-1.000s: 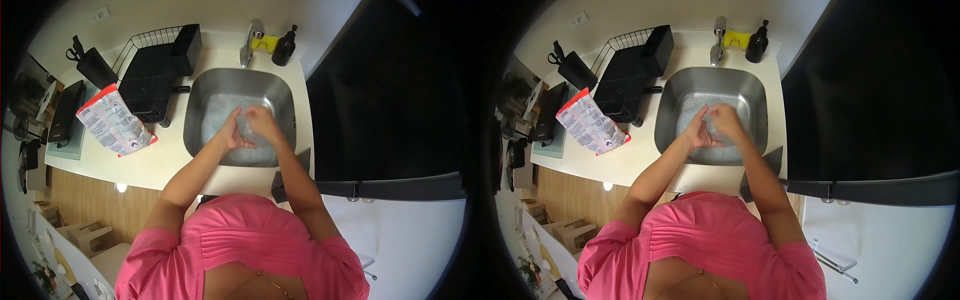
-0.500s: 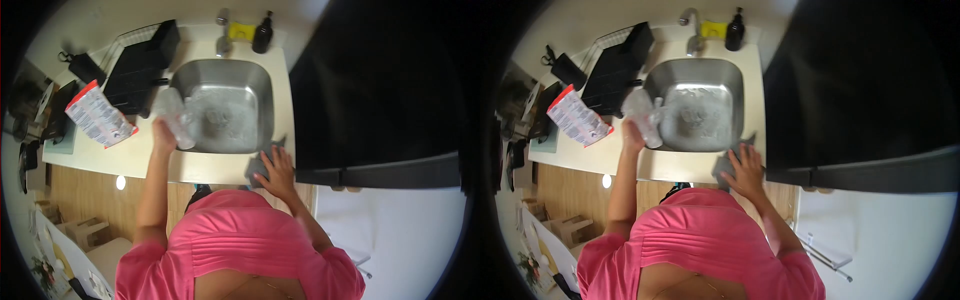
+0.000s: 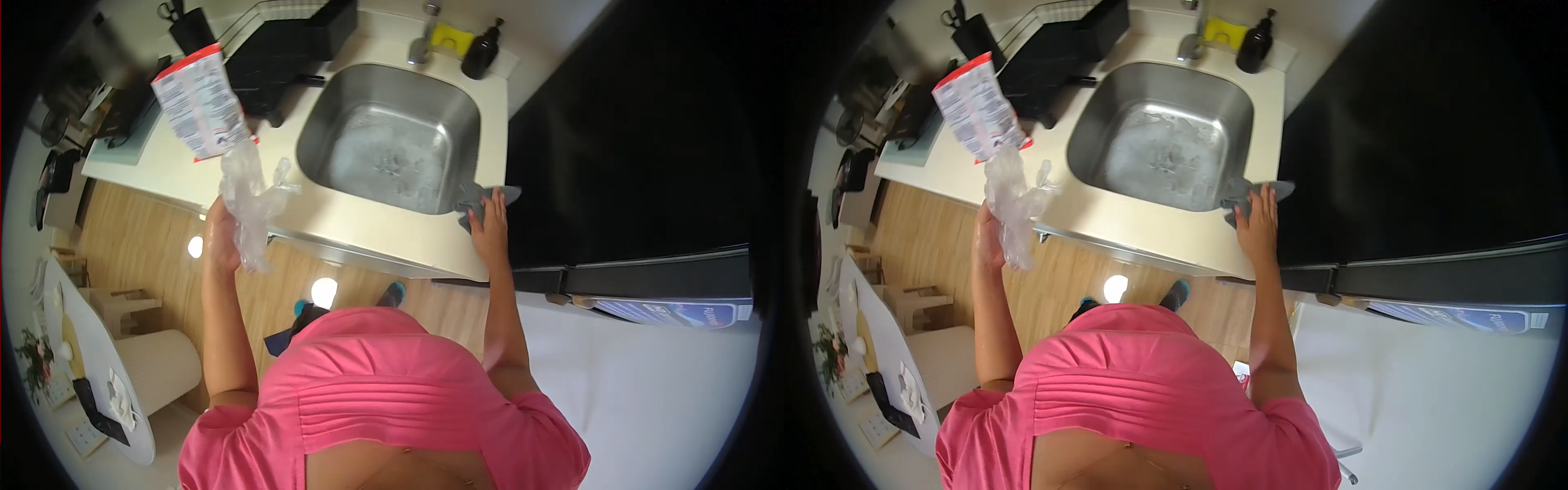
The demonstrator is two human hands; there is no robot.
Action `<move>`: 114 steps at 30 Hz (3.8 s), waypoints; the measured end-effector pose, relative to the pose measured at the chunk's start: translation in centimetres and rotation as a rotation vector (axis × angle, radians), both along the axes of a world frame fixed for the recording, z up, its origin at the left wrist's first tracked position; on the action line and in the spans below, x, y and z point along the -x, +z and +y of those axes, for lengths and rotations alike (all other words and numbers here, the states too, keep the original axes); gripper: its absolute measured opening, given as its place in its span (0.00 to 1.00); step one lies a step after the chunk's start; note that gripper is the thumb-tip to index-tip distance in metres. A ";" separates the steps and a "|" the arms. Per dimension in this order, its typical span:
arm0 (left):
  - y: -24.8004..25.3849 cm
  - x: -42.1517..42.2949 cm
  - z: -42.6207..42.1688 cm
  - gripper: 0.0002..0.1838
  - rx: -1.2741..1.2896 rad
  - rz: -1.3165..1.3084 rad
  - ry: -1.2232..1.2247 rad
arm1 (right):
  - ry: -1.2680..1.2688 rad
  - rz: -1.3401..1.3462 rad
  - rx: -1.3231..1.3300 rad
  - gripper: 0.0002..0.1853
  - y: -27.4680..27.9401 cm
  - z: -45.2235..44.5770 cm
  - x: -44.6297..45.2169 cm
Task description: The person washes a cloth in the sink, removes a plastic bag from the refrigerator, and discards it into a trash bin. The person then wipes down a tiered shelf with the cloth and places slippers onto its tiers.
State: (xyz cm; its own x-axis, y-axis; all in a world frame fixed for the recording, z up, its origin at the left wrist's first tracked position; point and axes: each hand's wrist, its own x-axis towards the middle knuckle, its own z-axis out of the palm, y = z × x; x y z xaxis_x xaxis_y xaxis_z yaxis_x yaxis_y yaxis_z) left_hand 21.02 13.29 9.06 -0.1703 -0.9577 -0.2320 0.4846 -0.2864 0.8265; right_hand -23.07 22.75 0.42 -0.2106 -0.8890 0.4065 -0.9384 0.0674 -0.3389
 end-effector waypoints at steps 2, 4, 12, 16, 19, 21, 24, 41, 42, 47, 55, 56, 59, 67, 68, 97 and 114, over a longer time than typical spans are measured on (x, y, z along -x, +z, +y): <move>0.2 -3.3 1.6 0.22 -0.002 0.042 0.101 | -0.012 0.021 -0.105 0.24 0.2 2.2 -2.9; -1.3 -8.7 3.1 0.23 0.001 -0.002 0.147 | 0.013 0.010 -0.149 0.28 0.6 3.7 -7.8; -4.5 -24.8 8.8 0.22 -0.065 -0.088 0.282 | 0.215 0.081 -0.041 0.30 -0.5 -5.5 -29.9; -5.1 -30.1 11.2 0.19 -0.121 -0.044 0.341 | 0.299 0.136 -0.026 0.31 -1.3 -10.8 -38.3; -5.4 -33.4 12.7 0.17 -0.140 0.048 0.431 | 0.407 0.175 -0.015 0.34 -1.2 -13.7 -43.7; -5.5 -35.5 13.7 0.16 -0.164 0.029 0.475 | 0.480 0.201 -0.006 0.36 -1.2 -15.3 -46.3; -6.5 -38.6 14.0 0.14 -0.173 0.076 0.547 | 0.565 0.227 0.045 0.38 -1.5 -18.1 -50.5; -2.9 -60.8 -4.7 0.16 -0.122 0.072 0.793 | 0.996 0.238 0.033 0.38 -1.8 -43.2 -88.9; -3.2 -62.5 -5.2 0.16 -0.126 0.057 0.839 | 1.011 0.248 0.041 0.35 -1.8 -44.6 -91.2; -5.4 -70.2 -7.2 0.17 -0.184 0.065 1.022 | 1.065 0.292 0.055 0.28 -1.6 -51.4 -103.1; -11.2 -89.4 -17.1 0.20 -0.167 0.023 1.028 | 1.054 0.259 0.045 0.30 -1.4 -60.9 -120.5; -12.4 -93.3 -18.7 0.21 -0.148 -0.008 1.009 | 1.068 0.213 0.031 0.31 -1.1 -61.7 -122.4; -10.2 -99.9 -26.1 0.22 -0.213 -0.161 1.024 | 1.099 0.113 -0.013 0.34 -0.1 -62.5 -124.5; -12.9 -111.0 -50.6 0.09 -0.283 -0.524 0.406 | 0.998 -0.054 -0.173 0.31 2.9 -63.4 -126.1; -14.3 -111.2 -54.3 0.10 -0.226 -0.505 0.366 | 0.960 -0.077 -0.179 0.31 3.1 -63.9 -126.2; -32.2 -106.9 -93.5 0.24 -0.301 -0.480 -0.767 | -0.176 -0.776 -0.243 0.19 3.0 -88.7 -132.1; -12.5 -131.3 -124.5 0.28 -0.125 0.262 -0.071 | 0.686 -0.737 -0.008 0.32 0.4 -132.9 -167.8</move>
State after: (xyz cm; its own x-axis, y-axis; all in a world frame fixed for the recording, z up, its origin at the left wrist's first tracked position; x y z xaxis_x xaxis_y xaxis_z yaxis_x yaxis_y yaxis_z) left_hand 152.37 -111.16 -3.48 -0.3058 -0.9081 -0.2862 0.6517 -0.4188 0.6323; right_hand 144.78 -110.13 0.78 0.1514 -0.9145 0.3752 -0.3319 -0.4046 -0.8522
